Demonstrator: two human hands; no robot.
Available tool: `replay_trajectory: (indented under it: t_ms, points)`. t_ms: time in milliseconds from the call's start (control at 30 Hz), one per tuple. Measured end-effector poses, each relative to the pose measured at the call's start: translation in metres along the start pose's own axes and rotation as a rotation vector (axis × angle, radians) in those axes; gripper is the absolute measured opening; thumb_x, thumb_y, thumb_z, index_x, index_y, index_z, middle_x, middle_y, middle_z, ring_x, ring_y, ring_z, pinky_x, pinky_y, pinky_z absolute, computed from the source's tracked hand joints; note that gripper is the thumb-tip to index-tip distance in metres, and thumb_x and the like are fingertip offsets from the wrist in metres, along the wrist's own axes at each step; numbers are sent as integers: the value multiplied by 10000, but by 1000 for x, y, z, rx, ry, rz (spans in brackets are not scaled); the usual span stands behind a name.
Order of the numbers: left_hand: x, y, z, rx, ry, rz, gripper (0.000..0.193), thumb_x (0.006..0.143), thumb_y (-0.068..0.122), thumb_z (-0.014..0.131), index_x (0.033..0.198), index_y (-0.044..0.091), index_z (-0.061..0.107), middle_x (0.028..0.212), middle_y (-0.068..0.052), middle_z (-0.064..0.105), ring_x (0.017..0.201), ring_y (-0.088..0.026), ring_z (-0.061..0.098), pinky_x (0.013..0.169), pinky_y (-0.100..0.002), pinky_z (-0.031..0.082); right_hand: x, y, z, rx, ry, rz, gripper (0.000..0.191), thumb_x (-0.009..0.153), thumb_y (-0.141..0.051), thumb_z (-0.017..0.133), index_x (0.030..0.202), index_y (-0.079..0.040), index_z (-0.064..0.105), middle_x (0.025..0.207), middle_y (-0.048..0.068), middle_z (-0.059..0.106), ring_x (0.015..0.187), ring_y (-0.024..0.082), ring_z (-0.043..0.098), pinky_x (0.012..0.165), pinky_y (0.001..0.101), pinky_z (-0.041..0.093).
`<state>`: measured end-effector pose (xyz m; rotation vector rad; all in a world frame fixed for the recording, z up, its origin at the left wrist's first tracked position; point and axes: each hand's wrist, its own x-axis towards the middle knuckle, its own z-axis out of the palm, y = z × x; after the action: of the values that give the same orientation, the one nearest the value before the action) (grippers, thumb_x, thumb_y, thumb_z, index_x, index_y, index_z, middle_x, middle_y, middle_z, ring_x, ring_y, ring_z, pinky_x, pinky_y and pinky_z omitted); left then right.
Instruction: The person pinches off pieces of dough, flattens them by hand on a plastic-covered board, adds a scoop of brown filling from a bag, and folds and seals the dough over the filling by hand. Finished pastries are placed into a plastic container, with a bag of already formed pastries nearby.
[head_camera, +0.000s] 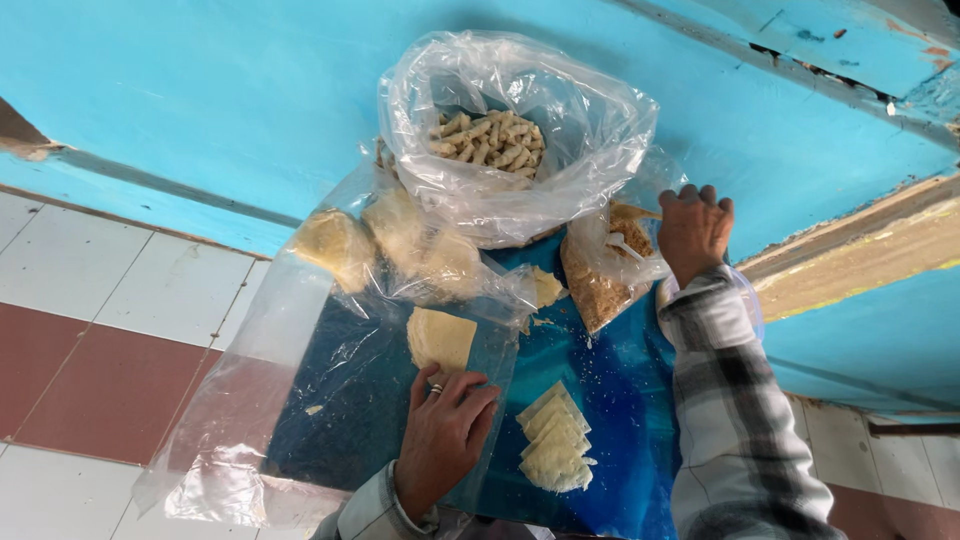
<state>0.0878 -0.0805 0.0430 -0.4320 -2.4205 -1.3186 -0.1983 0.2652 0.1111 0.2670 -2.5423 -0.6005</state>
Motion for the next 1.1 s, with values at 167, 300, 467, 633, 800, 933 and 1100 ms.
replay_trajectory:
  t_ms: [167,300,467,633,800,933,1100]
  points:
    - [1,-1,2,-26,-13,-34,149,923,150,684,1046,114,758,1056,-51,703,874,-246,717,1114,-562,316,-4,3,-11,412,-171,115,221,929,-272,623,1018,-226,820,1061,78,733,1101,308,653,951,484,464]
    - [1,-1,1,6,2,5,152,917,153,689,1046,110,757,1050,-51,698,899,-261,709,1106,-560,320,3,-5,-15,375,-686,118,391,909,-565,672,1039,-227,821,1052,103,780,1066,339,695,971,505,494]
    - [1,0,2,7,13,2,134,918,157,690,1027,122,759,1044,-45,701,905,-259,711,1112,-551,329,0,5,-9,401,-546,227,279,962,-346,593,1080,-263,833,1067,78,783,964,349,726,891,514,536]
    - [2,0,3,15,2,10,132,922,163,694,1030,122,757,1035,-42,702,883,-255,714,1117,-576,305,-3,5,7,511,-318,56,293,1000,-189,567,1144,-240,818,1030,123,736,831,327,725,774,468,575]
    - [-1,3,-1,13,5,40,133,921,174,699,1036,140,756,1034,-32,703,871,-254,719,1112,-584,301,-10,-3,13,665,-349,184,192,1006,-245,664,1130,-222,809,1055,119,779,920,314,748,885,434,589]
    - [-14,11,-3,50,-41,103,146,893,195,722,1026,142,754,1064,-23,685,962,-254,685,1087,-619,286,-18,5,4,506,-260,159,281,946,-94,621,1068,-234,832,1143,107,735,994,343,712,890,485,543]
    - [-34,21,12,41,-199,145,179,888,200,744,1042,110,761,1088,-44,661,1033,-267,639,1091,-691,215,-14,3,-1,387,-426,-9,160,807,-151,728,938,-184,813,1072,88,697,981,344,686,833,485,545]
